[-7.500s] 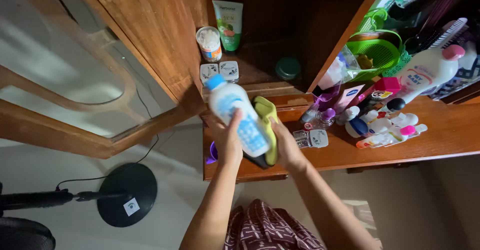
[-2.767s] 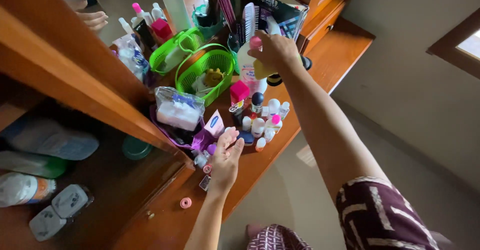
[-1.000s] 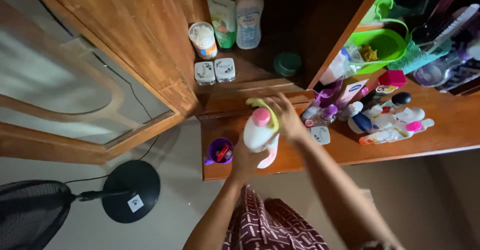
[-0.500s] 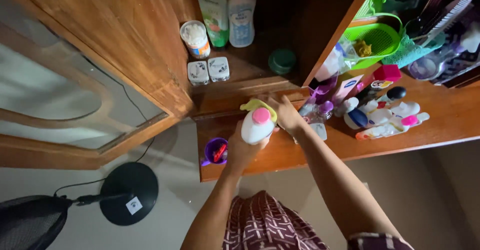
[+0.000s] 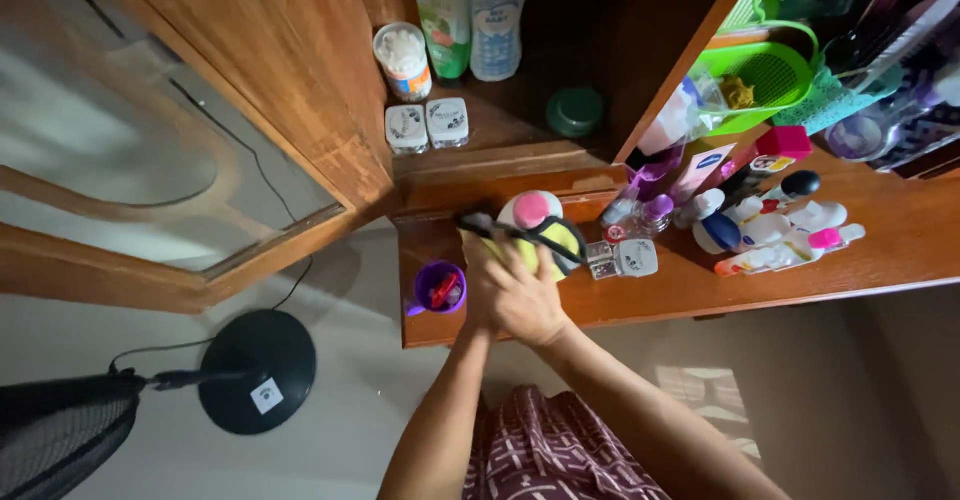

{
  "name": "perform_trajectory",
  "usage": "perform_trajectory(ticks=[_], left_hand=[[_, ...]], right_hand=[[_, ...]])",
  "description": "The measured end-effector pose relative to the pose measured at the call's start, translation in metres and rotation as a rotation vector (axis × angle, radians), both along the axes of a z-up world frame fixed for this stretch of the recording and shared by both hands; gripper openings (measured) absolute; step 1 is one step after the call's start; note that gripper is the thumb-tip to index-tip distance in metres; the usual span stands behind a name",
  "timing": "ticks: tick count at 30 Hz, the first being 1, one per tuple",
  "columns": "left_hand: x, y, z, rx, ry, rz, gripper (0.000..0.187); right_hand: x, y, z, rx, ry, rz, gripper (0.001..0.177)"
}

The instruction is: The person wipes several bottles and tubes on a wooden shelf using a yellow cloth. They pick up each item, wipe it, and place it back on the shelf in a different position.

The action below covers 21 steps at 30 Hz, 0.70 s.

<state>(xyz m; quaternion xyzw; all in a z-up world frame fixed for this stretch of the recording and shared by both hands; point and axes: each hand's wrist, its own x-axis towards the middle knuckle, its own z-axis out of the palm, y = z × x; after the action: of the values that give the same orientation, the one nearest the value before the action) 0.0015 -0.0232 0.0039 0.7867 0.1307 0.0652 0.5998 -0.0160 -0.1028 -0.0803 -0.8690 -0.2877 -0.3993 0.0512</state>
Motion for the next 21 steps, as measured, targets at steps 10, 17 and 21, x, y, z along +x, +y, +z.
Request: perform_trajectory(ticks=[10, 17, 21], left_hand=[[-0.003, -0.046, -0.058, 0.888, -0.354, 0.523, 0.050], [0.009, 0.005, -0.054, 0.110, 0.158, -0.198, 0.066], [-0.009, 0.008, -0.054, 0.088, 0.165, -0.220, 0.081]], right_hand=[[-0.015, -0.022, 0.055, -0.152, 0.252, 0.003, 0.025], [-0.017, -0.082, 0.075, 0.868, 0.545, 0.220, 0.040], [-0.004, -0.090, 0.121, 0.828, 0.813, 0.117, 0.045]])
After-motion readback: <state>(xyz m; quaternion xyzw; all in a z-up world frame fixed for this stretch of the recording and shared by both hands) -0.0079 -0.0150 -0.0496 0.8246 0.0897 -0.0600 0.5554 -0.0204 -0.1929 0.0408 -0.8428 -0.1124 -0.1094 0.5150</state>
